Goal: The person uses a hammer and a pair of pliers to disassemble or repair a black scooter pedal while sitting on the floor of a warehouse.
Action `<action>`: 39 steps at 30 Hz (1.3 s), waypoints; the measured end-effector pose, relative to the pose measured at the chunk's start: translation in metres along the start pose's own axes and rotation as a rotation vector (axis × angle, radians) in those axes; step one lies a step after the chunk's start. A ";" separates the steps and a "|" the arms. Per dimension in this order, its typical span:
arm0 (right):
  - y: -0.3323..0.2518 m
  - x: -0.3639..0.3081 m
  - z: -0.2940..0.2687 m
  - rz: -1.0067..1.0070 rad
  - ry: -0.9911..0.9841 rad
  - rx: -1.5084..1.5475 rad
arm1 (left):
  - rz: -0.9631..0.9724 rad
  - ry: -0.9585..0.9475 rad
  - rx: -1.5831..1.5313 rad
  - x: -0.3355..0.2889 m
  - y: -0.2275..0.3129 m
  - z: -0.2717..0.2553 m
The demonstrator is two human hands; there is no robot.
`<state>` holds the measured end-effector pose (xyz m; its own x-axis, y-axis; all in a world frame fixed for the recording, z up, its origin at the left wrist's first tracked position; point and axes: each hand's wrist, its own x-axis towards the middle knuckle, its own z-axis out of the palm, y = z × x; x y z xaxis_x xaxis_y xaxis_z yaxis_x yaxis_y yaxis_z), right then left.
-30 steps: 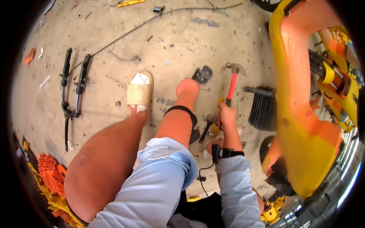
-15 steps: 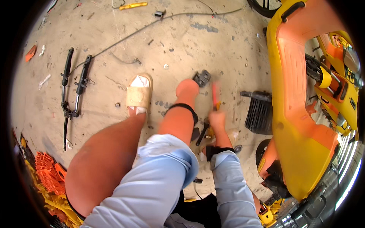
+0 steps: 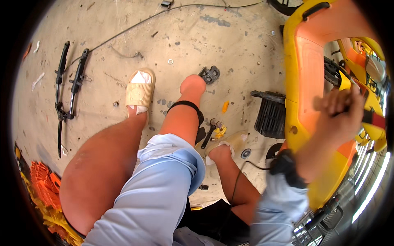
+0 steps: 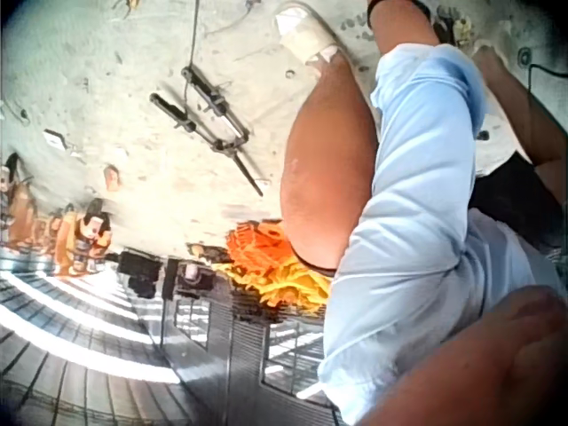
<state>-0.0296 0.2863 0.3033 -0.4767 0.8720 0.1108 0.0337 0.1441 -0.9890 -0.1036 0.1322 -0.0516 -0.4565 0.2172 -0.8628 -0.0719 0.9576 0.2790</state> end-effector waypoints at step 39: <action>0.232 -0.143 -0.035 0.590 0.246 -0.451 | 0.072 -0.075 0.128 -0.015 0.025 0.011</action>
<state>0.0775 0.2114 0.0613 -0.0621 0.9347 -0.3500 0.6000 -0.2453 -0.7615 -0.0893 0.1551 -0.0365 -0.3886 0.2951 -0.8729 0.0748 0.9543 0.2893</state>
